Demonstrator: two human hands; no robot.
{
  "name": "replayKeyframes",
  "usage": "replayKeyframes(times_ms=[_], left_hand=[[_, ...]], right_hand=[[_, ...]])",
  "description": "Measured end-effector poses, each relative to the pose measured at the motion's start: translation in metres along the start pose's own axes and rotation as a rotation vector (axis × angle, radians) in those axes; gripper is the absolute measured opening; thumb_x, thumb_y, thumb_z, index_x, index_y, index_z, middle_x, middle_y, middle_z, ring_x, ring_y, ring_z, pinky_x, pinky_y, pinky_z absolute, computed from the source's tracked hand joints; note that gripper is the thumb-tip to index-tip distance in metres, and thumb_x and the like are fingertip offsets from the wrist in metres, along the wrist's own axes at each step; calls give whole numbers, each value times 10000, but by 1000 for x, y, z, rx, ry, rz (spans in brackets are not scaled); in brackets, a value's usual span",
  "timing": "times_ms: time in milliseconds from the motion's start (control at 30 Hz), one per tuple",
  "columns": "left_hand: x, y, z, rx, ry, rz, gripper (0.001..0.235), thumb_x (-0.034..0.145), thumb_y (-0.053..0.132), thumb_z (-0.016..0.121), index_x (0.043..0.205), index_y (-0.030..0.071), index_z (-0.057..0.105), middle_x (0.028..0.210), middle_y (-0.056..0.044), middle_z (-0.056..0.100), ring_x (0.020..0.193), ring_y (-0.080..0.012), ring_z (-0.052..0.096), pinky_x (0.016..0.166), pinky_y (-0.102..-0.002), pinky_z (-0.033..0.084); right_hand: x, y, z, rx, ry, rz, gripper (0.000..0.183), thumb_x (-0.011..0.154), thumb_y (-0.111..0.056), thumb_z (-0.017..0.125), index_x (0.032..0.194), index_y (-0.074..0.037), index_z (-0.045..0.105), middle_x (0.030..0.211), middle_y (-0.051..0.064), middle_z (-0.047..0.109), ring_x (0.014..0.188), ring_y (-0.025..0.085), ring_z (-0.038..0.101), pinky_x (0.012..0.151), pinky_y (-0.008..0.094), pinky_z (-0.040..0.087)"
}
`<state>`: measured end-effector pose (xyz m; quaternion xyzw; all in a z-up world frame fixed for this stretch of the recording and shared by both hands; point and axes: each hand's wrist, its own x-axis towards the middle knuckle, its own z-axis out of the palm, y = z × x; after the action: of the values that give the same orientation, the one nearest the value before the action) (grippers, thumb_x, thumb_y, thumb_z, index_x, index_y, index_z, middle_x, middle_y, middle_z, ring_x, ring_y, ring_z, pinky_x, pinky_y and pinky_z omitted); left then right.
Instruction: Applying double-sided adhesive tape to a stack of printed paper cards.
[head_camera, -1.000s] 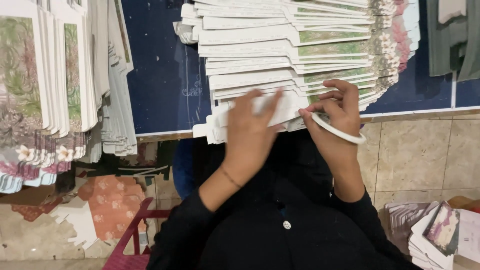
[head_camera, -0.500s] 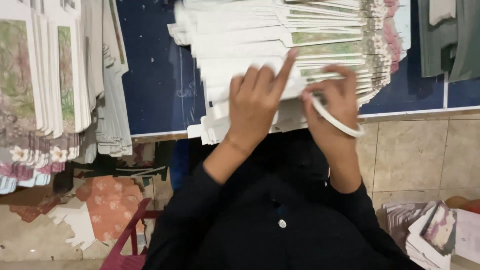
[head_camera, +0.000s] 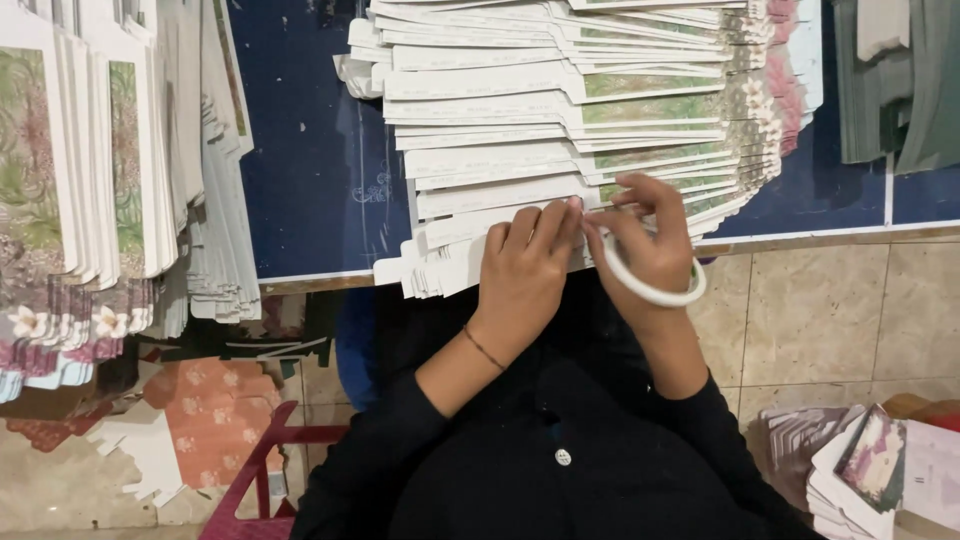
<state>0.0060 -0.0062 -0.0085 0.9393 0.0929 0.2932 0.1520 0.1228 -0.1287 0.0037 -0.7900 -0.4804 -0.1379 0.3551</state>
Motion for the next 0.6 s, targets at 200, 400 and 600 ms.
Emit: replayKeyframes(times_ms=[200, 400, 600], left_hand=[[-2, -1, -8, 0, -27, -47, 359, 992, 8, 746, 1349, 40, 761, 1264, -110, 674, 1038, -284, 610, 782, -403, 408], [-25, -50, -48, -169, -21, -270, 520, 866, -41, 716, 1329, 181, 798, 1195, -88, 642, 1022, -332, 630, 782, -436, 454], [-49, -75, -108, -336, -115, -530, 701, 895, 22, 853, 1552, 182, 669, 1233, -136, 549, 1079, -405, 477, 932, -523, 395]], right_hand=[[-2, -41, -22, 115, 131, 82, 55, 1000, -89, 867, 981, -51, 832, 1291, 136, 656, 1003, 310, 619, 888, 417, 548], [5, -59, -8, 339, -71, 232, 121, 954, -19, 873, 1065, -39, 830, 1401, 197, 583, 1176, 383, 655, 965, 419, 572], [8, -103, 22, 521, -269, 296, 99, 908, -98, 886, 973, -107, 812, 1369, 142, 645, 1158, 366, 699, 1003, 431, 572]])
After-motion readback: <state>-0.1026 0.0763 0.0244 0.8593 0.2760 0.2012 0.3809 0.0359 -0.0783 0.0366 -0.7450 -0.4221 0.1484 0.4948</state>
